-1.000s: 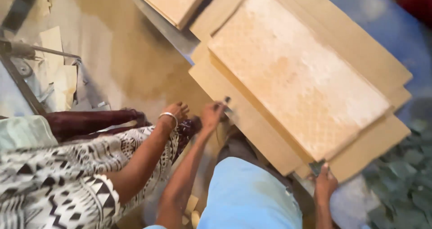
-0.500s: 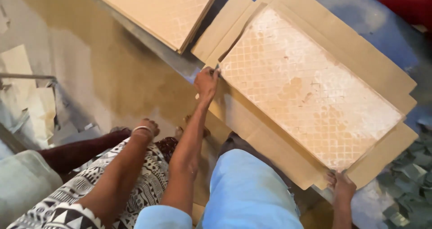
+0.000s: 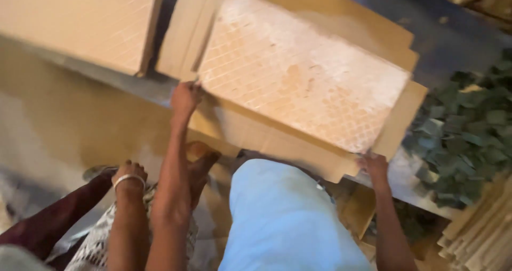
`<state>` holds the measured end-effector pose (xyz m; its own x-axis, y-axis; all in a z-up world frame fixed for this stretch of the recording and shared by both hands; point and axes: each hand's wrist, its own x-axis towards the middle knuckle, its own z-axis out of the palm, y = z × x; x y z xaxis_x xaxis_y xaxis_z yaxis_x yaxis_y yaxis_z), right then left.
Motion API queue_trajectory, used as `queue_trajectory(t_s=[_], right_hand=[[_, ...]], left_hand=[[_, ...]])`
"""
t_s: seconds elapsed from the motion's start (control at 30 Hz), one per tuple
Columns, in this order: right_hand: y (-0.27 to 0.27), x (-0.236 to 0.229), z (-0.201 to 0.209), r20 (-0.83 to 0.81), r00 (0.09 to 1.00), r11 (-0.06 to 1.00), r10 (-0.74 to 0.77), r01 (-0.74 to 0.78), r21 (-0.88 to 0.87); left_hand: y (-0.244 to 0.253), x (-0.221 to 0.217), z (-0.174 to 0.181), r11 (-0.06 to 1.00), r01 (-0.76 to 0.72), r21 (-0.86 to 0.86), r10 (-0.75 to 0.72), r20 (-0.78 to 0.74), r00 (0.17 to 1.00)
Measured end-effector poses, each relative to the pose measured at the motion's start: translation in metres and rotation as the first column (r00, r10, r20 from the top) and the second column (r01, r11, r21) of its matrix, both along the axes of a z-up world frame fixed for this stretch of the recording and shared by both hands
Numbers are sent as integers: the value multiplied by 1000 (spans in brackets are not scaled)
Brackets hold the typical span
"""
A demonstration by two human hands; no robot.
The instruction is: The person lifts flat patterned tile sheets and places them into cardboard boxes, folding the box flaps around them. They also pick up small dark green cut pieces from a pile on the table and handle stacks of cardboard sheets while working alongside another person.
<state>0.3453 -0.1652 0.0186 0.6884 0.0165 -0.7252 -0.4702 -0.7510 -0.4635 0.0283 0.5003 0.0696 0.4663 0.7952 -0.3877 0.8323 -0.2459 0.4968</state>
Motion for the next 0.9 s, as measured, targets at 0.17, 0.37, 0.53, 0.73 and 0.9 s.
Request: queue_trajectory(t_s=[0.17, 0.37, 0.53, 0.73, 0.9], right_hand=[[29, -22, 55, -99, 978, 968, -181, 195, 155], [35, -27, 61, -162, 965, 938, -206, 242, 247], [8, -49, 4, -23, 963, 852, -268, 248, 461], [-2, -41, -2, -4, 960, 735, -281, 218, 642], [-56, -20, -44, -96, 952, 907, -292, 307, 288]], left_hand=[[-8, 7, 33, 972, -60, -226, 98, 159, 982], [-13, 11, 43, 974, -141, -174, 175, 199, 964], [-17, -6, -8, 968, -240, -76, 247, 463, 851], [6, -23, -12, 911, -263, -318, 372, 359, 856], [9, -24, 1, 904, -391, -172, 426, 294, 855]])
